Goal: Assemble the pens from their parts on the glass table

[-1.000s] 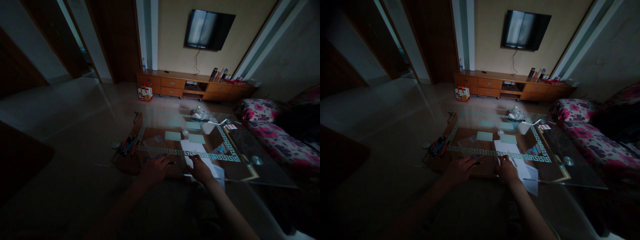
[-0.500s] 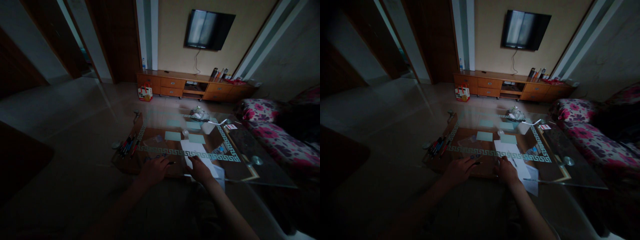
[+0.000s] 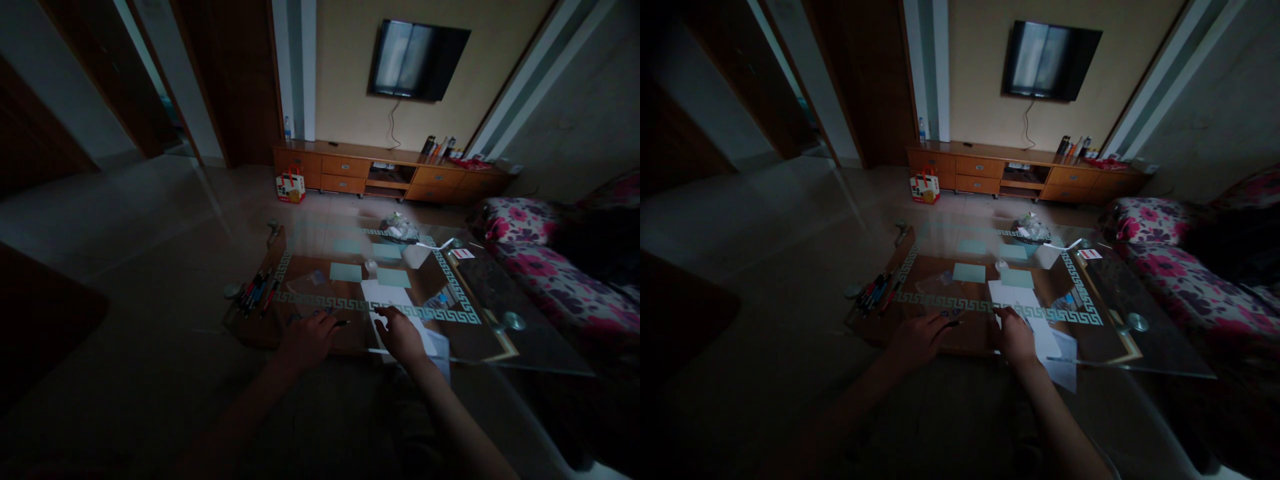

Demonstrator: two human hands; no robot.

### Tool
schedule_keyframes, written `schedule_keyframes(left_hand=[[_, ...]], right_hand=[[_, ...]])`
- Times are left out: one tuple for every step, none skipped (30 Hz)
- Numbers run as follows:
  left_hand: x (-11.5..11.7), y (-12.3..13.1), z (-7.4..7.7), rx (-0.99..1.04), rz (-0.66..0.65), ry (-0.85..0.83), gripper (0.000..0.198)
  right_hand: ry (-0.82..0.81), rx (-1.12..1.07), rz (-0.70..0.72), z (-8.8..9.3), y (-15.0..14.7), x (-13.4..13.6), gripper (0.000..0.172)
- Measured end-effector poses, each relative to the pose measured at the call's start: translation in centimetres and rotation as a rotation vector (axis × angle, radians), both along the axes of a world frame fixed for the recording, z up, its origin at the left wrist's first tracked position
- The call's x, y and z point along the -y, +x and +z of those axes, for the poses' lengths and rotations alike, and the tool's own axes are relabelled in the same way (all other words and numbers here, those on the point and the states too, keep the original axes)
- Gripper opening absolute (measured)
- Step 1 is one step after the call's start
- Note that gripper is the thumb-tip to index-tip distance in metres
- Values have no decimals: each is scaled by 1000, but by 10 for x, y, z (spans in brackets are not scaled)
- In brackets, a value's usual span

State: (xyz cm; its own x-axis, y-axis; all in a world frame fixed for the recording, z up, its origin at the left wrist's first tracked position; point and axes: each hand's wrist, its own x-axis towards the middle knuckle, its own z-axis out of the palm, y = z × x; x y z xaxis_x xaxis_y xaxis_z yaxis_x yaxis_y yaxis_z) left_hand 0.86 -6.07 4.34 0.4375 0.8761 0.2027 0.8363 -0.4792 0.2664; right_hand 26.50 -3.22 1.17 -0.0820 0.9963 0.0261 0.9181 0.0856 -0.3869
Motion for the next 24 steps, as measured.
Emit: schedule_keyframes(left_hand=[[0, 0, 0, 3, 2, 1, 28], [0, 0, -1, 6, 6, 3, 27], [0, 0, -2, 7, 9, 4, 27], [0, 0, -2, 8, 11, 5, 27], [0, 0, -3, 8, 11, 5, 27], [0, 0, -3, 7, 13, 5, 28], [0, 0, -3, 6, 14, 4, 28], [0, 0, -3, 5, 14, 4, 28], [0, 0, -3, 3, 12, 3, 28], [0, 0, -3, 1, 11, 2, 28], [0, 0, -2, -1, 11, 2, 28], [0, 0, -2, -4, 12, 2, 28], [0, 0, -2, -6, 11, 2, 28], [0, 0, -2, -7, 11, 2, 28], [0, 0, -2, -7, 13, 4, 28], [0, 0, -2, -5, 13, 5, 27], [0, 0, -3, -2, 12, 6, 27], [0, 0, -3, 1, 10, 6, 27], [0, 0, -3, 6, 8, 7, 26], [0, 0, -2, 10, 6, 9, 26], [0, 0, -2, 15, 2, 11, 26], [0, 0, -2, 20, -2, 13, 27], [0, 0, -2, 26, -4, 16, 27], [0, 0, -1, 33, -6, 21, 28]], right_hand=[[3, -30, -6, 2, -1, -1, 33], [3, -61, -9, 3, -1, -1, 31], [6, -94, -9, 4, -1, -2, 30], [14, -127, -7, 5, -2, -2, 28], [27, -160, -7, 5, -2, -3, 26], [44, -192, -10, 6, -3, -3, 25], [62, -225, -14, 6, -3, -3, 23], [80, -259, -16, 7, -4, -3, 21], [97, -294, -17, 7, -4, -3, 19], [112, -327, -17, 8, -5, -2, 17], [125, -358, -14, 9, -6, -2, 16], [136, -387, -11, 10, -6, -2, 16], [143, -418, -10, 10, -7, -2, 16], [142, -454, -11, 11, -7, -2, 16], [133, -501, -8, 11, -8, -3, 18], [116, -560, -3, 11, -9, -3, 19], [92, -633, 5, 10, -10, -4, 21], [60, -713, 16, 9, -11, -4, 23], [20, -796, 25, 8, -13, -4, 27], [-23, -873, 29, 7, -15, -4, 31], [-68, -940, 27, 7, -18, -3, 34], [-111, -994, 23, 6, -20, -3, 36], [-150, -1035, 18, 7, -23, -2, 35], [-179, -1064, 16, 7, -25, -1, 33]])
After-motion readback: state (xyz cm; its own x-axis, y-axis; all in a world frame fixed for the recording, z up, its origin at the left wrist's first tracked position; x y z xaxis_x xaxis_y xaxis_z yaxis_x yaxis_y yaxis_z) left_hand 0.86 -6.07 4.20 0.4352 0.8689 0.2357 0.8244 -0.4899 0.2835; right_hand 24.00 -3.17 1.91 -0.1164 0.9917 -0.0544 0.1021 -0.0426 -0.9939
